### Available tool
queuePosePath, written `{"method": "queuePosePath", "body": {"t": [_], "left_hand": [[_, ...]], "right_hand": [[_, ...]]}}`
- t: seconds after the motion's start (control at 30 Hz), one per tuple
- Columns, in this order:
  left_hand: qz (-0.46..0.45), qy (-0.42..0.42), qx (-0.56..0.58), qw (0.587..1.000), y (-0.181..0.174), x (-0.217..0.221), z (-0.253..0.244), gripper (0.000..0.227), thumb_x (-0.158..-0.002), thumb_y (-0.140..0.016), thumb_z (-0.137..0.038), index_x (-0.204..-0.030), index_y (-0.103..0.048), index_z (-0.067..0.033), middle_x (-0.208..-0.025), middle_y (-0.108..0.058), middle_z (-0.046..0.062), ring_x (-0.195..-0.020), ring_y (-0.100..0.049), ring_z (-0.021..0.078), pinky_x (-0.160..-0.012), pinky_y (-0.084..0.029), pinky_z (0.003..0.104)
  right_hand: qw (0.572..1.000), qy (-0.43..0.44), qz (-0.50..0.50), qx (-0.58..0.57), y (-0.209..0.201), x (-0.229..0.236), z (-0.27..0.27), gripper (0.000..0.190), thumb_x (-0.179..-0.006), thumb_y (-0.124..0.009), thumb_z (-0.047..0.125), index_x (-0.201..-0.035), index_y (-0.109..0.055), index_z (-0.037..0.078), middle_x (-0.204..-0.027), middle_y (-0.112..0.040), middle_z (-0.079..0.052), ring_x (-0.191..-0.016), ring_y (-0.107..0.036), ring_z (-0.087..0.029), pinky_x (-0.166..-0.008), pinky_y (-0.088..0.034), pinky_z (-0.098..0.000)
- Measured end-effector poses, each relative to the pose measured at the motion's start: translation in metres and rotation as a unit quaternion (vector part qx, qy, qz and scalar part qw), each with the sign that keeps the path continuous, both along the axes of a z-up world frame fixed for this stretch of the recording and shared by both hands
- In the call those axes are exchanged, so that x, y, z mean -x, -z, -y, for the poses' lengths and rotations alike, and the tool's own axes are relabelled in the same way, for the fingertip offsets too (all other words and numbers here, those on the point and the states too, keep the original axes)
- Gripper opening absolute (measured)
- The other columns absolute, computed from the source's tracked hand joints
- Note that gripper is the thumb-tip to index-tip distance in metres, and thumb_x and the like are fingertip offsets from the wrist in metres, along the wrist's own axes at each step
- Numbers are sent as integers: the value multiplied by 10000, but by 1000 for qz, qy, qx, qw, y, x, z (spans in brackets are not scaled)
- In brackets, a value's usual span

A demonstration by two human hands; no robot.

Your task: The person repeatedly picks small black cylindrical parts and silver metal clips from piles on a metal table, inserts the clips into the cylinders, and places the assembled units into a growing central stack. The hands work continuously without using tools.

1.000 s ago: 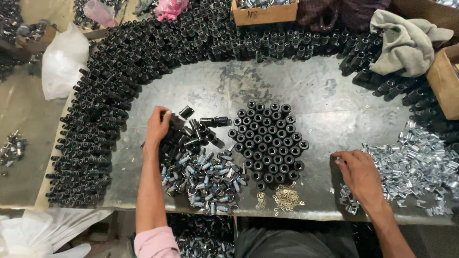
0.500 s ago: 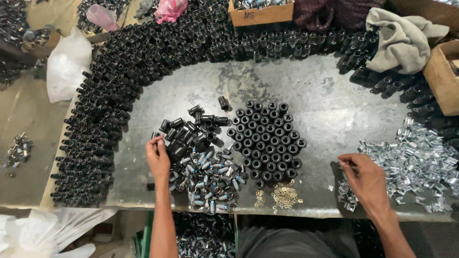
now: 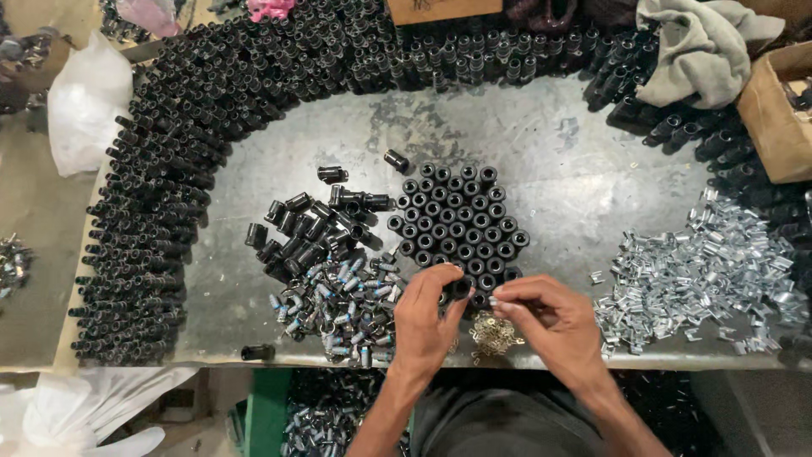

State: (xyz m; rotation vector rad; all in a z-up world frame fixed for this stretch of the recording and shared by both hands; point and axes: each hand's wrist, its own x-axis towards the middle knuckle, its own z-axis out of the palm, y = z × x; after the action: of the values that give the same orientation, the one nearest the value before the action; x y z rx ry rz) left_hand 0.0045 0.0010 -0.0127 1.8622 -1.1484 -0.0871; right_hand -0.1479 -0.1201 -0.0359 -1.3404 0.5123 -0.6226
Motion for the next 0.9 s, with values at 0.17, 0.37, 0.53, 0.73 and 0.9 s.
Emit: {"method": "queuePosePath", "body": {"t": [0.17,0.37,0.53,0.73,0.9], "left_hand": [[-21,76,42,996,-7,7,0,471,-770,-686,136,-1211,-638,-22,-1220,-690,151,-1277,-642,370,-1060,-539,431],[26,17,37,999,6,22,-2,405,-792,-742,71,-1170,-639,-32,-1174,-690,149,-1147,-679,336,-975,-559,418],[16,-35,65,997,24,37,6,329,-836,-734,66,-1136,-638,-30,-1178,-696,138,-1128,-707,311,-942,-597,395],[-54,40,73,995,31,53,-1,380,-844,-759,-7,-1188,-600,13,-1248,-653,192,-1172,-656,347,-999,-560,419],[67,-85,-100,989,22,-33,-67,359,-881,-747,-116,-1218,-647,-41,-1242,-680,148,-1174,-628,356,-1030,-474,449]], "right_hand": [[963,63,-115,237,-29,-19,-6,176,-832,-770,17,-999,-785,68,-926,-753,-58,-807,-731,-132,-684,-587,-272],[946,96,-113,288,-33,-18,-12,180,-855,-766,25,-1029,-769,67,-941,-739,-77,-813,-737,-177,-701,-591,-281],[937,148,-115,295,-19,-13,-29,220,-867,-755,36,-1086,-766,52,-1007,-719,-103,-849,-716,-183,-747,-578,-273],[957,115,-117,239,6,6,-28,325,-861,-757,95,-1174,-688,47,-1126,-708,-115,-908,-711,-182,-790,-595,-280],[933,112,-195,280,22,-9,66,344,-914,-736,76,-1252,-678,47,-1201,-686,-150,-1043,-718,-240,-878,-617,-340]]}}
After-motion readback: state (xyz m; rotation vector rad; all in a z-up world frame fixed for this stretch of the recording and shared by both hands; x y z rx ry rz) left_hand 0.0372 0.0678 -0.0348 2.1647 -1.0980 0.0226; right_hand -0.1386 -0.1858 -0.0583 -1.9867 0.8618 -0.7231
